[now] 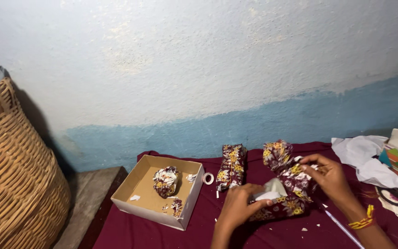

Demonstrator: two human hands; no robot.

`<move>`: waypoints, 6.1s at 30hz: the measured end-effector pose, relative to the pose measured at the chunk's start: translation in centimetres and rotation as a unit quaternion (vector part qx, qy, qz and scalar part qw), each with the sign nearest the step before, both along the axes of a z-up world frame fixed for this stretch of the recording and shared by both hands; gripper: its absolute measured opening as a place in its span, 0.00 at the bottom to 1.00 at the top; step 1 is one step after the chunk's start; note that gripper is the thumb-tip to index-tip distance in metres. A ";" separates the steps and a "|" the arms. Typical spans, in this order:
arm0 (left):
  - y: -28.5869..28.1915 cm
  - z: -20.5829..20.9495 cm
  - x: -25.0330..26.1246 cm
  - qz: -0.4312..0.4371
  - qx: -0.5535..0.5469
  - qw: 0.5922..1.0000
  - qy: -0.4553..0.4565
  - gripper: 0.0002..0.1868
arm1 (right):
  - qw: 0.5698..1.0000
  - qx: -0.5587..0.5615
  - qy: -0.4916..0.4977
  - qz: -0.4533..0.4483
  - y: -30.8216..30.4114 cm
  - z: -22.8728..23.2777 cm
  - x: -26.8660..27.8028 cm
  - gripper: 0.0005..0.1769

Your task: The person wraps a small object with white paper and then with patterned fabric. They cut the paper and fabric with scissors, fold the material around the object, and secure it with tape. The wrapped items are placed into a cardboard box.

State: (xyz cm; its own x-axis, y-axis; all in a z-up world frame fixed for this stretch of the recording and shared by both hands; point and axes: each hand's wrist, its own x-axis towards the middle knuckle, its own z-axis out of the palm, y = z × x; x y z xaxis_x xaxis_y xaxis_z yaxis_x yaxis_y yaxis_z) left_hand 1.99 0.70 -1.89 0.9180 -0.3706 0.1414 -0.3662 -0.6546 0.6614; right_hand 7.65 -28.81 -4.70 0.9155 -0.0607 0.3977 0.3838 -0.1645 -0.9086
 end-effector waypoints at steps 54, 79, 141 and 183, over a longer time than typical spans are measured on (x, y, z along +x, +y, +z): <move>1.6 -2.5 3.0 0.092 -0.594 0.799 0.025 0.35 | 0.993 0.110 -0.033 -0.015 0.8 2.4 -2.1 0.12; -0.1 -8.4 4.6 0.139 -0.576 0.787 0.170 0.20 | 0.995 0.095 0.031 0.011 1.5 2.5 -2.7 0.13; -1.2 -3.7 3.1 0.183 -0.401 0.882 0.167 0.42 | 0.980 0.174 0.089 0.036 -15.9 1.8 -1.7 0.32; 2.6 -2.5 3.8 0.200 -0.579 0.790 -0.034 0.30 | 0.909 -0.197 0.206 0.306 1.1 -0.4 -2.5 0.29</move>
